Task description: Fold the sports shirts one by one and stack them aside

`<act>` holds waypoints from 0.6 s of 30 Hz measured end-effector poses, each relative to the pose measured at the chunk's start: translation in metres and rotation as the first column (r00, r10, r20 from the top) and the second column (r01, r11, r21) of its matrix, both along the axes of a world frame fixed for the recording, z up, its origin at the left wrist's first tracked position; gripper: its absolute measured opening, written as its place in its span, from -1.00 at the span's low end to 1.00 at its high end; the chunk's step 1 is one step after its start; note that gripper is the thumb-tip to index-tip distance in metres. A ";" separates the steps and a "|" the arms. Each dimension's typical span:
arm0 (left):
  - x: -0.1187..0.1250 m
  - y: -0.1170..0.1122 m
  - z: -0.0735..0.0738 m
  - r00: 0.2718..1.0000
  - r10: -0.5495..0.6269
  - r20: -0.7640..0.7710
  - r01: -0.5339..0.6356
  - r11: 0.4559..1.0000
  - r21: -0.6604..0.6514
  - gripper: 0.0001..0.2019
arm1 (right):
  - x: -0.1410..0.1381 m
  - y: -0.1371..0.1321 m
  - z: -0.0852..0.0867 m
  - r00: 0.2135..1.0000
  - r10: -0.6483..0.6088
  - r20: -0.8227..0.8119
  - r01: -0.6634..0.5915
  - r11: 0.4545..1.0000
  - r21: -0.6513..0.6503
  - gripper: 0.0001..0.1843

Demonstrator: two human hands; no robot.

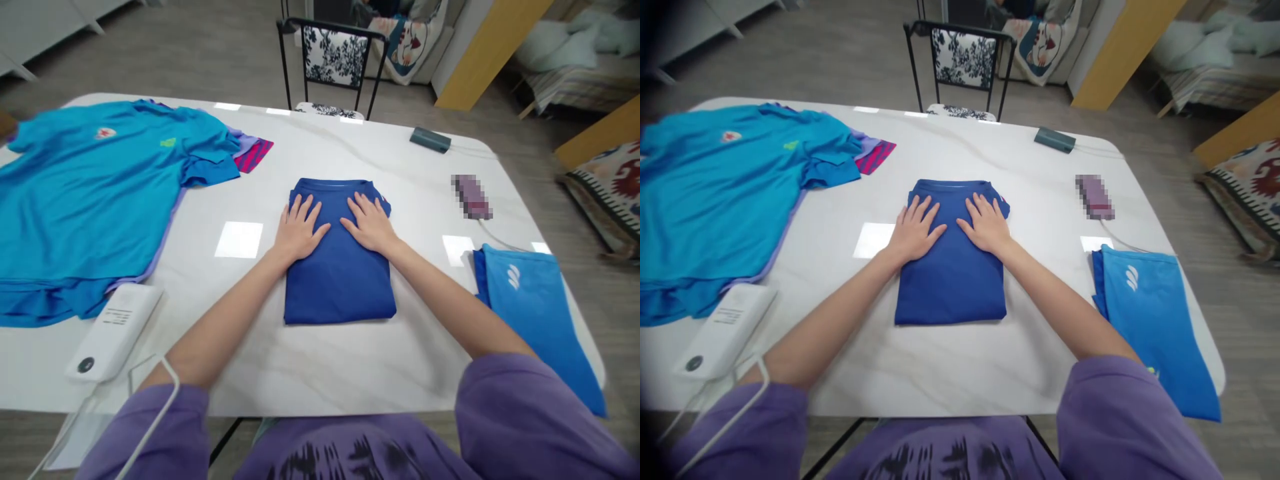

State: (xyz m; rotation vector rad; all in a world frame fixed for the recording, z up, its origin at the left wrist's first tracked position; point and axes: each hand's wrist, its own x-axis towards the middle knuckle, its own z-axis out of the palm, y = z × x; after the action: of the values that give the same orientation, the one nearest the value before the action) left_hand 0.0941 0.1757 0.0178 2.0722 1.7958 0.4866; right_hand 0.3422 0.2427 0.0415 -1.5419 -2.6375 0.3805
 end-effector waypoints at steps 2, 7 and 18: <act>0.001 -0.004 -0.006 1.000 0.003 -0.002 -0.003 0.999 -0.039 -0.24 | 0.000 -0.010 -0.009 1.000 0.007 0.006 -0.006 1.000 -0.025 -0.14; -0.017 0.014 0.000 0.991 0.125 0.052 -0.125 0.992 -0.001 -0.28 | 0.012 0.004 0.002 0.982 -0.187 0.008 0.187 0.982 0.020 -0.06; -0.036 0.072 0.014 0.881 0.423 0.214 -0.382 0.901 -0.207 -0.62 | 0.029 0.049 0.020 0.848 -0.530 -0.033 0.501 0.819 -0.279 -0.45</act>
State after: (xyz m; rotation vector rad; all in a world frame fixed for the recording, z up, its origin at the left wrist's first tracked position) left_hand 0.0580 0.2479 0.0319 1.4506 2.0342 0.6622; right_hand 0.3710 0.2919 0.0616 -2.1570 -2.0228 0.7600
